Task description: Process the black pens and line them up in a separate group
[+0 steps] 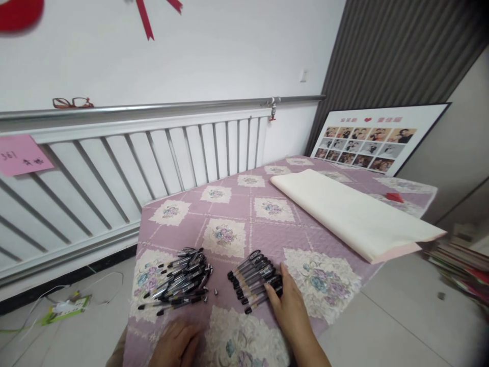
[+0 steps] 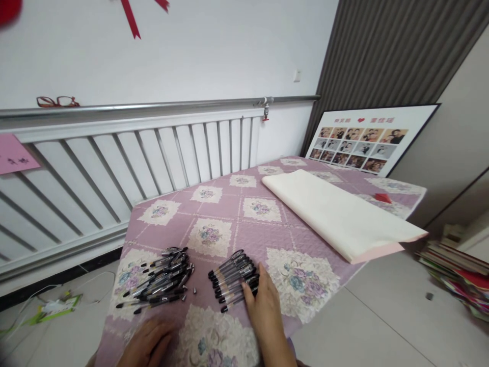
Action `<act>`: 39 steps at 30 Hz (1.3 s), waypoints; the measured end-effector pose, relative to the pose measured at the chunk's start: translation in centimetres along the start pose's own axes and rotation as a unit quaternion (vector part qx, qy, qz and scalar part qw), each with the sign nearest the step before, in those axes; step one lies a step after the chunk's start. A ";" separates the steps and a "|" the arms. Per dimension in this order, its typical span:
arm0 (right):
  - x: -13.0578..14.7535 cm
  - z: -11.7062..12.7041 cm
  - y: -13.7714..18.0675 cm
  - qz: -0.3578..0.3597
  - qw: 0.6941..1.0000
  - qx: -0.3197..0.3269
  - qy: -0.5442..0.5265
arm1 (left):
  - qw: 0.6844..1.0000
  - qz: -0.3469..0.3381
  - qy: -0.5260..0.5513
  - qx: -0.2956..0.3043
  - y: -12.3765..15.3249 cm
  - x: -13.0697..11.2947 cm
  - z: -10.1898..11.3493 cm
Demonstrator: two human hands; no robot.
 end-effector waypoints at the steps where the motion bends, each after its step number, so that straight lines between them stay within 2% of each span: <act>1: 0.0 0.0 0.0 -0.003 1.000 -0.001 -0.001 | 1.000 0.000 0.000 -0.001 -0.1 0.0 0.0; 10: 0.2 0.4 -0.4 -0.041 0.999 0.002 -0.013 | 0.999 -0.031 -0.022 -0.023 -0.5 -0.4 0.6; 13: 0.2 0.3 -0.7 -0.064 0.997 0.006 -0.044 | 0.996 -0.080 -0.044 -0.001 0.0 -0.5 -0.3; 16: 0.1 0.2 -1.1 -0.086 0.993 0.006 -0.077 | 0.988 -0.148 -0.048 0.008 -0.1 -1.4 -2.3; 19: 0.2 0.2 -1.5 -0.095 0.990 -0.006 -0.104 | 0.988 -0.140 -0.065 -0.003 -1.1 -3.3 -4.9; 23: 0.5 0.4 -2.0 -0.103 0.987 -0.009 -0.119 | 0.992 -0.028 -0.117 0.041 -2.8 -6.1 -8.0; 26: 0.7 0.4 -2.2 -0.104 0.988 -0.001 -0.113 | 0.988 0.037 -0.133 0.068 -3.4 -7.2 -9.3; 31: 0.6 0.2 -2.4 -0.096 0.990 0.000 -0.107 | 0.986 0.043 -0.132 0.098 -3.2 -7.5 -9.6; 39: 0.5 0.0 -2.5 -0.067 0.993 -0.017 -0.096 | 0.986 0.024 -0.130 0.103 -3.4 -7.5 -9.1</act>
Point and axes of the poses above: each hand's wrist, its own y-axis away from the middle knuckle, its own z-axis out of the back of the hand, x = y × z, the point moved 1 cm from there along -y, towards the middle knuckle, and after that the axes turned 3 degrees about z, right-handed, at the moved point
